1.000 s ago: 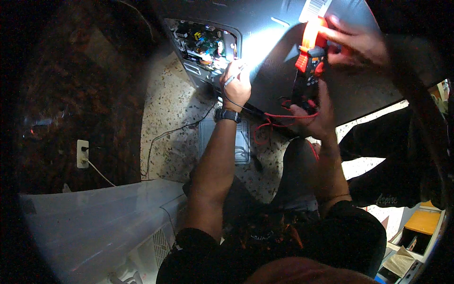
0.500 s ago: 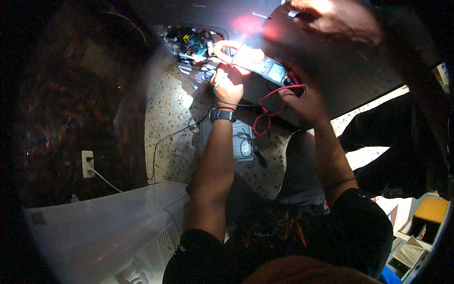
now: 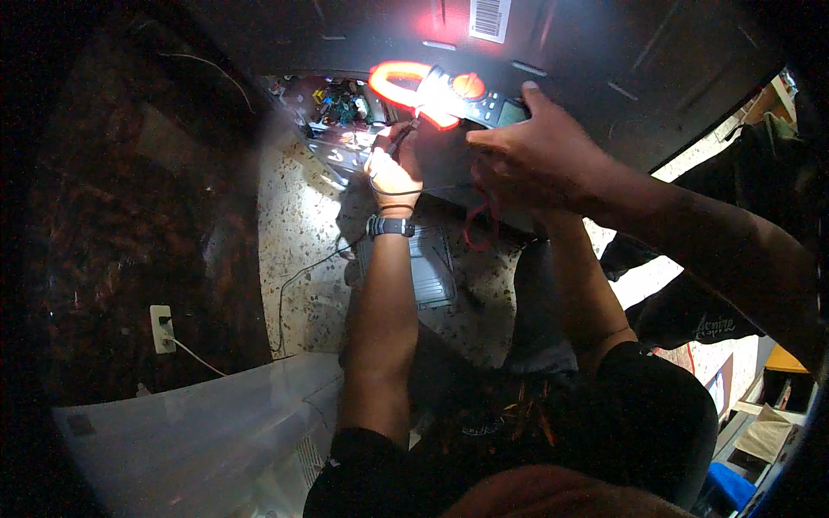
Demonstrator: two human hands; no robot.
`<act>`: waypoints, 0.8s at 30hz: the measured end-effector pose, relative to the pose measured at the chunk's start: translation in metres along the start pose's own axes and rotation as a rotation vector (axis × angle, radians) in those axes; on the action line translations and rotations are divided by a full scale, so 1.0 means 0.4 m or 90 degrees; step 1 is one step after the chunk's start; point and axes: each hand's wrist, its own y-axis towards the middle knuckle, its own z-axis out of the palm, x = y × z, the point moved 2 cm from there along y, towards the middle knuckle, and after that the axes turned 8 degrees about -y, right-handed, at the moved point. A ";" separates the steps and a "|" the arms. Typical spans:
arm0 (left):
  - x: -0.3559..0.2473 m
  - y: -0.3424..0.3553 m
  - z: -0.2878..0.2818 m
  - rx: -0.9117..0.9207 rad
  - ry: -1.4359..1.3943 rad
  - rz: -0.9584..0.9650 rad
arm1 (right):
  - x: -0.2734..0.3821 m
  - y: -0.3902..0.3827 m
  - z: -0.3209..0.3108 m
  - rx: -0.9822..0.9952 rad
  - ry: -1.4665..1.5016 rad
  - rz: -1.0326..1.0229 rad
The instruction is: The person repairs the electrical wiring of an appliance by stripping wires with a tool, using a flashlight for visibility, and testing the connections with a multimeter held by an assistant.
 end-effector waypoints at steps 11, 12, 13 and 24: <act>-0.025 0.003 0.008 -0.002 0.120 0.011 | 0.132 0.015 -0.035 0.089 0.257 -0.025; -0.030 0.005 0.009 0.002 0.132 0.011 | 0.136 0.015 -0.035 0.095 0.228 -0.024; -0.035 0.007 0.012 0.006 0.144 0.012 | 0.138 0.013 -0.036 0.093 0.185 -0.020; -0.030 0.006 0.005 -0.030 0.154 0.011 | 0.096 0.054 -0.016 0.025 -0.833 -0.235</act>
